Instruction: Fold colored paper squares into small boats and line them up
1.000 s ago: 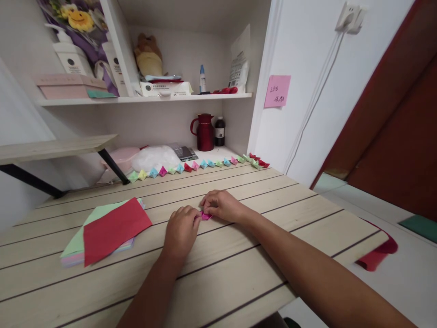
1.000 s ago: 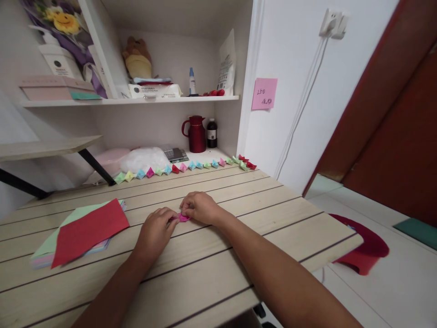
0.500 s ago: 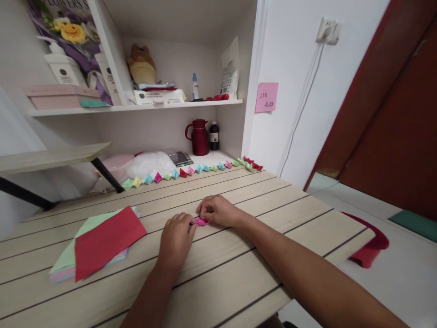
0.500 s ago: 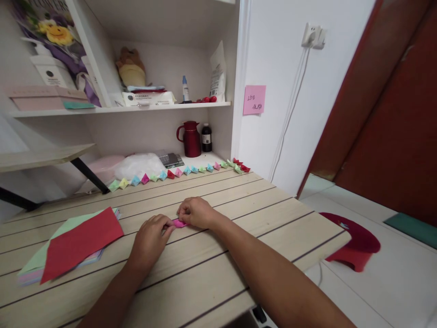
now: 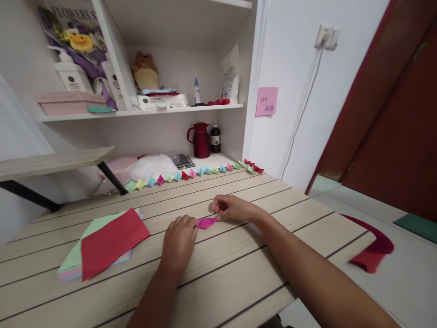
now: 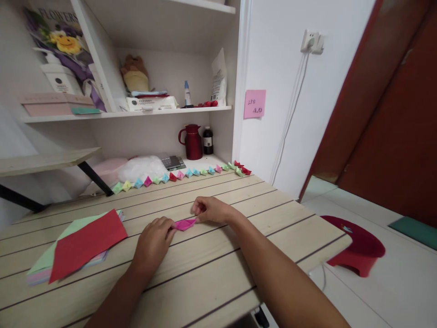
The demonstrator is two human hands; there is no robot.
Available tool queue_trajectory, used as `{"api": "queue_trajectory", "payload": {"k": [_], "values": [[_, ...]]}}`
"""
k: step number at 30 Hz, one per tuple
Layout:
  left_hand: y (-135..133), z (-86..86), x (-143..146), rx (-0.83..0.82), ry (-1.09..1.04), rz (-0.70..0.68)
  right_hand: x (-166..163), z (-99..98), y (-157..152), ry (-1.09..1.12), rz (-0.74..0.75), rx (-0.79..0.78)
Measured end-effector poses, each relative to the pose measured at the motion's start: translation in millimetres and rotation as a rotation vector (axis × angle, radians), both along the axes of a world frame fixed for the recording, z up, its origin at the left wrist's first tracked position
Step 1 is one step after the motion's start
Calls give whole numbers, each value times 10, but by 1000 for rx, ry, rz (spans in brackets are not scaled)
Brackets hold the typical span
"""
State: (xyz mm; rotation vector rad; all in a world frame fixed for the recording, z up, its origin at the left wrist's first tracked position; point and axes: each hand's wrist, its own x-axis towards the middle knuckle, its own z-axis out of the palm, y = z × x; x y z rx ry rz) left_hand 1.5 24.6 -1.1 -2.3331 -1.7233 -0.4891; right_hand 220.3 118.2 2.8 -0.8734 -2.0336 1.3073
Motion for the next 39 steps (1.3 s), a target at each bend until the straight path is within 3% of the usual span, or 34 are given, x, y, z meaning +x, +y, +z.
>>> {"api": "queue_trajectory", "payload": {"k": [5,11,14,17,23,30,39], "values": [[-45,39,46,16,146,68,-47,13,-41,-13,-6,21],[-51,23,45,22,111,111,-118,74,-109,-72,-184,105],[-45,8,42,5,69,65,-217,58,-153,-159,-220,182],[-39,3,40,-29,0,-7,-315,33,-178,-253,-258,286],[1,-8,14,-90,-203,-36,-347,5,-145,-371,-274,297],[67,-44,-129,-313,-752,-107,-341,35,-87,-467,-284,376],[66,-14,-219,-236,-684,-186,-289,107,-104,-563,-225,448]]}}
